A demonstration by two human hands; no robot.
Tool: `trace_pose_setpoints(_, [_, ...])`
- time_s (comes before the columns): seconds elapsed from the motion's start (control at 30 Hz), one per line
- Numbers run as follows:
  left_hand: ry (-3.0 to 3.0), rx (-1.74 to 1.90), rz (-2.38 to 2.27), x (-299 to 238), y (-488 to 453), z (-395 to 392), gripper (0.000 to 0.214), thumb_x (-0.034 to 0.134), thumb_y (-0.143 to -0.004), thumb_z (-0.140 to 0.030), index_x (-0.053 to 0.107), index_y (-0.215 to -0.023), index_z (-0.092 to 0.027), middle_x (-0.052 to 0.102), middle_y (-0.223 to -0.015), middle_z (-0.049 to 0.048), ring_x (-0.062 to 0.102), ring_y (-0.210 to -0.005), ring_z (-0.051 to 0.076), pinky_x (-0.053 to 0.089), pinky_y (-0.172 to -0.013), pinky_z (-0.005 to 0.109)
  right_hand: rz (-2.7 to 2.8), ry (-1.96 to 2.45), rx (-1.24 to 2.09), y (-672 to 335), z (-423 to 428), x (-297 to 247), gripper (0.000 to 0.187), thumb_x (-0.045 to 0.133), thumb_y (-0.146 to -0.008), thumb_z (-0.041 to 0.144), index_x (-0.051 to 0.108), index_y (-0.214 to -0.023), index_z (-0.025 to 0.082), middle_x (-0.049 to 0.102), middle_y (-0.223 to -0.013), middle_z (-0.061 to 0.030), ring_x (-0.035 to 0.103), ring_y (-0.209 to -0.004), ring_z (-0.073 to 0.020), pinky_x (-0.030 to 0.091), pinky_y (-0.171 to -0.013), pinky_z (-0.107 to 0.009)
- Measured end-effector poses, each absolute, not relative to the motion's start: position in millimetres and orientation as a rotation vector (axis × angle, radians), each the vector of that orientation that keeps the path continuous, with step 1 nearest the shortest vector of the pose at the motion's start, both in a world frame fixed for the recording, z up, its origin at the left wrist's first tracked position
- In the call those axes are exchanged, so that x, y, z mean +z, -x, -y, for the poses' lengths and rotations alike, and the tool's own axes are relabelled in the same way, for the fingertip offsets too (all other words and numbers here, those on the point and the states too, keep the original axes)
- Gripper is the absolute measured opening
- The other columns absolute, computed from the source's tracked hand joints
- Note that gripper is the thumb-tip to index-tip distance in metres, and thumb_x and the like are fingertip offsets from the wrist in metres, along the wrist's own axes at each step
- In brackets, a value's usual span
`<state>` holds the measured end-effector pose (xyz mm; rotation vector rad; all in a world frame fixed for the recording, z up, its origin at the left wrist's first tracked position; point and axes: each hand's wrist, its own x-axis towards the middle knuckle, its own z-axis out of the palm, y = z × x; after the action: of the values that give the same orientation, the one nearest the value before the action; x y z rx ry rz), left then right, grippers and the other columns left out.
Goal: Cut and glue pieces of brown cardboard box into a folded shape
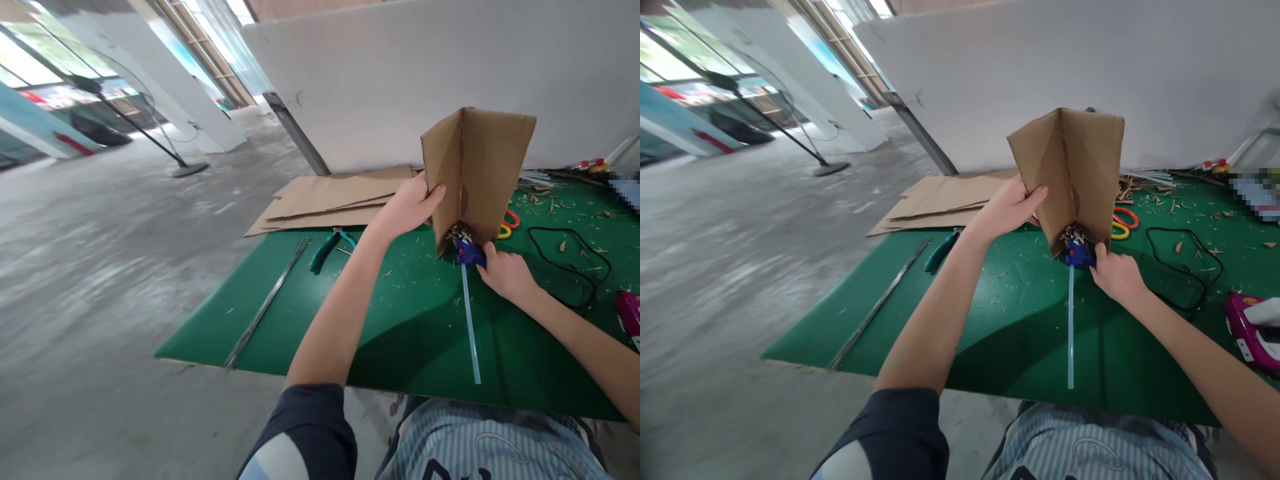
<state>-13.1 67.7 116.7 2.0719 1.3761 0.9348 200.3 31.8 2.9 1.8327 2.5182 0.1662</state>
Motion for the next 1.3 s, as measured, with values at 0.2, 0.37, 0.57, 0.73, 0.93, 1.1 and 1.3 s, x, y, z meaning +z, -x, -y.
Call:
trace_pose_setpoints(0.2, [-2.049, 0.911, -1.382, 121.0, 10.7, -64.9, 0.021, 0.042, -0.093, -0.034, 0.053, -0.097, -0.016, 0.066, -0.089, 0.0075, 0.066, -0.074, 0.016, 0.054, -0.049, 0.022, -2.506, -1.794, 0.166, -200.8, -32.0, 1.7, 0.035, 0.041, -0.092, 0.035, 0.045, -0.117, 0.012, 0.07, -0.086, -0.0137, 0.069, -0.076, -0.0286, 0.043, -0.06, -0.032])
trace_pose_setpoints(0.37, [-2.06, 0.927, -1.368, 120.1, 11.1, -65.3, 0.021, 0.042, -0.093, -0.034, 0.053, -0.097, -0.016, 0.065, -0.091, 0.0078, 0.066, -0.073, 0.016, 0.054, -0.049, 0.02, -2.522, -1.771, 0.166, -201.2, -30.8, 2.8, 0.038, 0.042, -0.091, 0.035, 0.044, -0.124, 0.015, 0.071, -0.086, -0.0107, 0.069, -0.075, -0.0278, 0.043, -0.061, -0.031])
trace_pose_setpoints(0.57, [-2.035, 0.915, -1.382, 118.5, 11.9, -66.1, 0.022, 0.042, -0.093, -0.035, 0.053, -0.097, -0.017, 0.065, -0.088, 0.0068, 0.066, -0.07, 0.015, 0.055, -0.05, 0.021, -2.492, -1.763, 0.132, -199.1, -30.4, 6.0, 0.037, 0.042, -0.091, 0.034, 0.046, -0.121, 0.014, 0.071, -0.088, -0.0125, 0.069, -0.078, -0.0279, 0.044, -0.062, -0.032])
trace_pose_setpoints(0.73, [-2.046, 0.917, -1.38, 119.5, 11.2, -65.6, 0.023, 0.042, -0.093, -0.035, 0.053, -0.096, -0.016, 0.066, -0.091, 0.0081, 0.066, -0.072, 0.016, 0.055, -0.051, 0.023, -2.484, -1.736, 0.123, -198.6, -31.9, 6.1, 0.033, 0.042, -0.09, 0.032, 0.048, -0.116, 0.013, 0.07, -0.087, -0.0139, 0.069, -0.079, -0.0315, 0.046, -0.062, -0.035])
trace_pose_setpoints(0.93, [-2.052, 0.931, -1.364, 120.4, 9.9, -64.9, 0.021, 0.042, -0.093, -0.033, 0.054, -0.098, -0.016, 0.065, -0.087, 0.0069, 0.066, -0.074, 0.016, 0.054, -0.05, 0.02, -2.486, -1.723, 0.082, -201.9, -34.3, 7.1, 0.034, 0.04, -0.091, 0.034, 0.049, -0.117, 0.014, 0.069, -0.087, -0.0136, 0.069, -0.079, -0.0324, 0.046, -0.063, -0.036])
trace_pose_setpoints(1.1, [-2.034, 0.914, -1.374, 121.8, 9.2, -63.6, 0.02, 0.042, -0.093, -0.032, 0.053, -0.095, -0.016, 0.065, -0.088, 0.007, 0.066, -0.078, 0.016, 0.054, -0.05, 0.019, -2.502, -1.698, 0.04, -202.7, -35.4, 9.1, 0.039, 0.04, -0.091, 0.036, 0.044, -0.125, 0.018, 0.07, -0.09, -0.0118, 0.069, -0.078, -0.0314, 0.046, -0.063, -0.036])
trace_pose_setpoints(1.3, [-2.041, 0.92, -1.383, 122.0, 8.7, -63.3, 0.019, 0.042, -0.093, -0.032, 0.051, -0.097, -0.016, 0.065, -0.092, 0.0074, 0.066, -0.08, 0.017, 0.055, -0.051, 0.021, -2.481, -1.713, 0.044, -201.5, -34.9, 11.2, 0.036, 0.039, -0.092, 0.035, 0.046, -0.121, 0.014, 0.069, -0.089, -0.0137, 0.069, -0.079, -0.0304, 0.046, -0.065, -0.035])
